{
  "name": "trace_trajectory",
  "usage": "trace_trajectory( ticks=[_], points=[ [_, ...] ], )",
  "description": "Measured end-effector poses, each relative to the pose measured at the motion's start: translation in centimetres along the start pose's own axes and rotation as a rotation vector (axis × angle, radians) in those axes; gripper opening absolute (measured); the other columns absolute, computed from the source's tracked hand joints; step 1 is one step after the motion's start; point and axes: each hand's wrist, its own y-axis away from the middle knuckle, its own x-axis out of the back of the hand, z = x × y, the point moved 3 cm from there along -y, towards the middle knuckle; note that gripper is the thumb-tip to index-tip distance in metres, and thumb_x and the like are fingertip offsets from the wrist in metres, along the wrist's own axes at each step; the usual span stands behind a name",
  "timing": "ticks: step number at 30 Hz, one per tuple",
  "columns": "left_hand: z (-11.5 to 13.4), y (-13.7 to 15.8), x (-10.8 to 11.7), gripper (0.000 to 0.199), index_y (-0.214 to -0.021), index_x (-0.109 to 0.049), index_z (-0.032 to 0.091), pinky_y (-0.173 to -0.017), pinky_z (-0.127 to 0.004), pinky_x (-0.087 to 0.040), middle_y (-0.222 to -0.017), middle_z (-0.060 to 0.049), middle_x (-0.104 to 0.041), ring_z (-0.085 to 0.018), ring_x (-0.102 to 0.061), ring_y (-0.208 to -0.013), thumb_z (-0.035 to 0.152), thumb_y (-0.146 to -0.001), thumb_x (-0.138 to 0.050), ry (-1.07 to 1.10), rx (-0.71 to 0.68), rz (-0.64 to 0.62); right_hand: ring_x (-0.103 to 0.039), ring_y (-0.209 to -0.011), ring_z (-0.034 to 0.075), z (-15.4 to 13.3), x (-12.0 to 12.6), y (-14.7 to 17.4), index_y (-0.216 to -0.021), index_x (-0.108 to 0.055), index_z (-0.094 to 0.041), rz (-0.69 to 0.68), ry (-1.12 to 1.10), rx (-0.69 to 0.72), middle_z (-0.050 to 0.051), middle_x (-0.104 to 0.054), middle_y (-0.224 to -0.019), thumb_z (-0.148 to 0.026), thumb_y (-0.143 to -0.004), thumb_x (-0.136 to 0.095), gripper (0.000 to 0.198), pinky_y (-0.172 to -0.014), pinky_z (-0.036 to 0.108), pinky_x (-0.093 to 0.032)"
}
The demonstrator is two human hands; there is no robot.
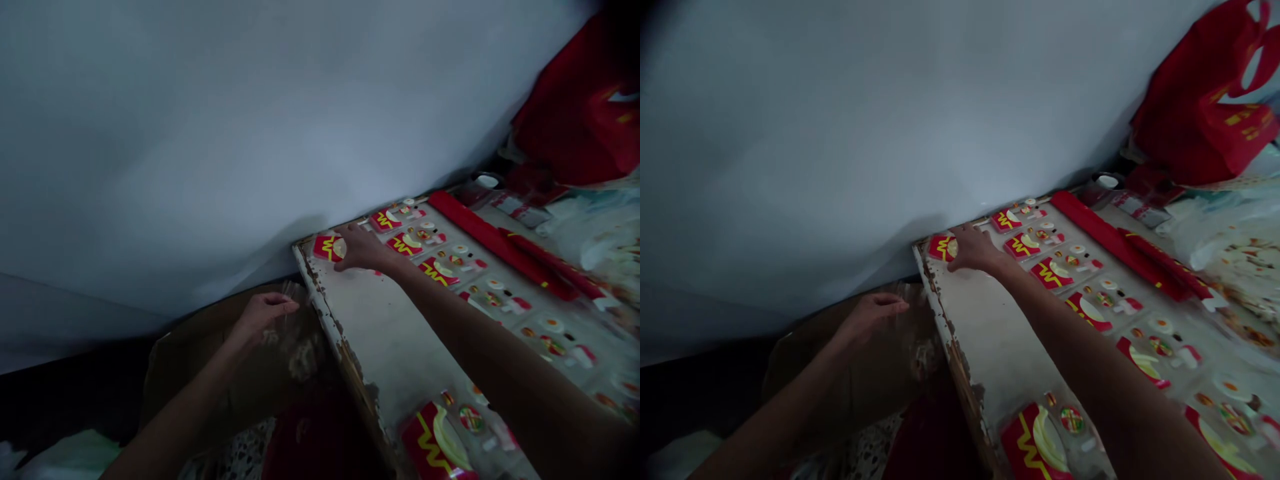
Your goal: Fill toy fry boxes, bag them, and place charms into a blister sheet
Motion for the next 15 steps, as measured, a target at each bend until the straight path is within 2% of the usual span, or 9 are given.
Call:
trace_trajectory(
  ticks=[4,7,10,15],
  points=[
    [0.0,0.2,-0.9,0.028,-0.070,-0.070,0.019,-0.060,-0.025,-0.042,-0.067,0.000,-0.067,-0.013,-0.056,-0.060,0.039,-0.058,-0.085,-0.056,-0.076,0.058,-0.046,-0.122,0.038,-1.0,3.2,4.8,-0.142,-0.045,-0.019,0.138,0.027,0.118,0.015,-0.052,-0.131,-0.046,-0.058,-0.086,0.097,-0.103,0.051,-0.037],
    [0.3,0.6,-1.9,0.027,-0.072,-0.071,0.018,-0.058,-0.026,-0.042,-0.070,-0.001,-0.068,-0.014,-0.056,-0.060,0.039,-0.060,-0.084,-0.151,-0.133,0.057,-0.045,-0.122,0.038,-1.3,4.3,8.3,-0.144,-0.042,-0.019,0.184,0.088,0.180,0.014,-0.051,-0.134,-0.044,-0.059,-0.086,0.099,-0.105,0.052,-0.034],
    [1.0,1.2,-2.7,0.029,-0.074,-0.072,0.018,-0.058,-0.026,-0.041,-0.070,-0.002,-0.068,-0.015,-0.056,-0.062,0.041,-0.059,-0.083,-0.218,-0.157,0.030,-0.045,-0.121,0.038,-0.9,4.2,10.5,-0.144,-0.043,-0.017,0.211,0.179,0.177,0.016,-0.052,-0.134,-0.041,-0.060,-0.087,0.098,-0.105,0.052,-0.031],
    [2.3,2.1,-3.6,0.031,-0.077,-0.073,0.017,-0.059,-0.025,-0.039,-0.071,-0.001,-0.069,-0.014,-0.055,-0.063,0.042,-0.061,-0.082,-0.336,-0.169,-0.052,-0.046,-0.118,0.036,-0.5,2.8,12.4,-0.143,-0.042,-0.016,0.211,0.243,0.171,0.015,-0.054,-0.132,-0.039,-0.061,-0.086,0.096,-0.102,0.049,-0.031]
  ],
)
